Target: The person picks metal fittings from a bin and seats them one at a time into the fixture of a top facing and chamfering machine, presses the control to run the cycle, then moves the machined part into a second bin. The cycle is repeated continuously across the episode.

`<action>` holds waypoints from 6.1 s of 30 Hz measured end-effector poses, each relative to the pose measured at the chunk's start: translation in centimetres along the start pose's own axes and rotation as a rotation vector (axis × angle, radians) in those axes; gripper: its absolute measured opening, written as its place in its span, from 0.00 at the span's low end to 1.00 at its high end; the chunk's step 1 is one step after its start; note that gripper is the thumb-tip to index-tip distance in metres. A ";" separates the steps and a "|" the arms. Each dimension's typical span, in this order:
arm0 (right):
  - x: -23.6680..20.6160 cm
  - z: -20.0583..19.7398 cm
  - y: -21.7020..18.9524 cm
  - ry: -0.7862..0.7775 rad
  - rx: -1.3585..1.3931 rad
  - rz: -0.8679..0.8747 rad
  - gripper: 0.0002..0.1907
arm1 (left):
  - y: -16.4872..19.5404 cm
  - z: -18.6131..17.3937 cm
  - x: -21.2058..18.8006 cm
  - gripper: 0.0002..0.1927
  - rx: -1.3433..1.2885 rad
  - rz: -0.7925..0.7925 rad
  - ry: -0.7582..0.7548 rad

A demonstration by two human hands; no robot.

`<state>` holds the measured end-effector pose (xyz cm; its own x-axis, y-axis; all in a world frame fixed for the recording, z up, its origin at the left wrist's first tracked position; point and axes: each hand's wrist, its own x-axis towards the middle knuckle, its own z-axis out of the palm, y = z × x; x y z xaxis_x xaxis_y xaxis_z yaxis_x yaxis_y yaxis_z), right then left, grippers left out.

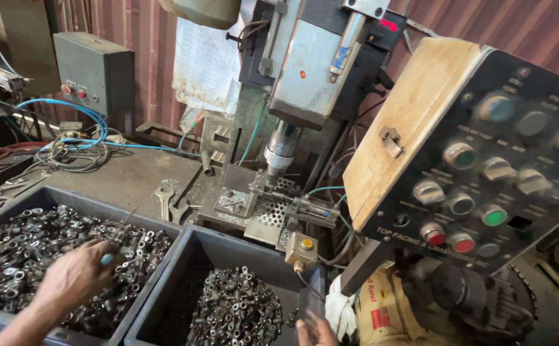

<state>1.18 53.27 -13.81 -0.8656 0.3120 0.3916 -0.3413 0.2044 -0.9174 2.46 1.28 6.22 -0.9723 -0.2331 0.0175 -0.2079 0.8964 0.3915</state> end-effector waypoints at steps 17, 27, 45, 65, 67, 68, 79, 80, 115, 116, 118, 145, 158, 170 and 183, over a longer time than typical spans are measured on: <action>2.3 0.5 0.8 -0.489 0.588 0.381 0.19 | 19.7 11.4 -8.4 0.18 -0.736 0.735 -0.161; 4.7 -3.1 1.1 -0.366 0.657 0.428 0.09 | 24.9 -3.2 5.0 0.12 0.036 0.661 0.233; 6.1 -2.9 -1.0 -0.733 0.823 0.206 0.27 | 20.2 3.2 13.0 0.11 -0.392 0.677 0.127; 6.2 7.4 -8.3 -0.255 0.656 0.428 0.13 | 9.7 9.5 3.3 0.14 -0.508 0.489 0.059; 8.3 11.3 -10.5 -0.107 0.681 0.416 0.10 | 9.4 9.3 3.3 0.14 -0.517 0.459 0.020; 9.7 12.9 -11.2 -0.036 0.694 0.409 0.08 | 9.3 9.1 3.3 0.14 -0.519 0.441 0.003; 23.7 21.1 -6.4 0.210 0.647 0.469 0.08 | 9.0 7.8 3.1 0.17 -0.620 0.373 -0.081; 24.0 21.4 -6.1 0.241 0.614 0.465 0.08 | 9.0 7.7 3.0 0.18 -0.626 0.363 -0.088; 4.8 1.8 -8.8 -0.098 -0.448 -0.239 0.35 | 8.4 10.5 2.7 0.17 -0.677 0.358 0.072; 4.2 1.3 -6.6 -0.113 -0.326 -0.235 0.36 | 8.3 10.6 2.9 0.18 -0.695 0.334 0.070; 4.0 -0.1 -3.1 -0.139 -0.227 -0.241 0.36 | 8.2 10.8 3.5 0.18 -0.927 0.253 0.207; 1.4 -1.8 -1.0 -0.017 -0.460 -0.066 0.30 | -3.3 8.5 2.8 0.10 0.373 0.187 -0.016; 2.5 -0.9 0.2 0.161 -0.602 -0.511 0.27 | 2.1 1.2 -1.5 0.12 -0.037 0.066 0.026; 0.5 6.7 -0.9 -0.499 0.428 0.711 0.32 | 18.6 12.2 -9.2 0.13 -0.840 0.303 -0.217; 0.3 0.3 2.1 -0.080 0.175 0.032 0.23 | 12.2 9.5 -6.4 0.15 -0.462 0.433 -0.040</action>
<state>0.15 53.53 -15.62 -0.9011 0.2397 0.3613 -0.3655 0.0285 -0.9304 5.10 17.29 2.20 -0.9630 0.1361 0.2326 0.2641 0.6487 0.7138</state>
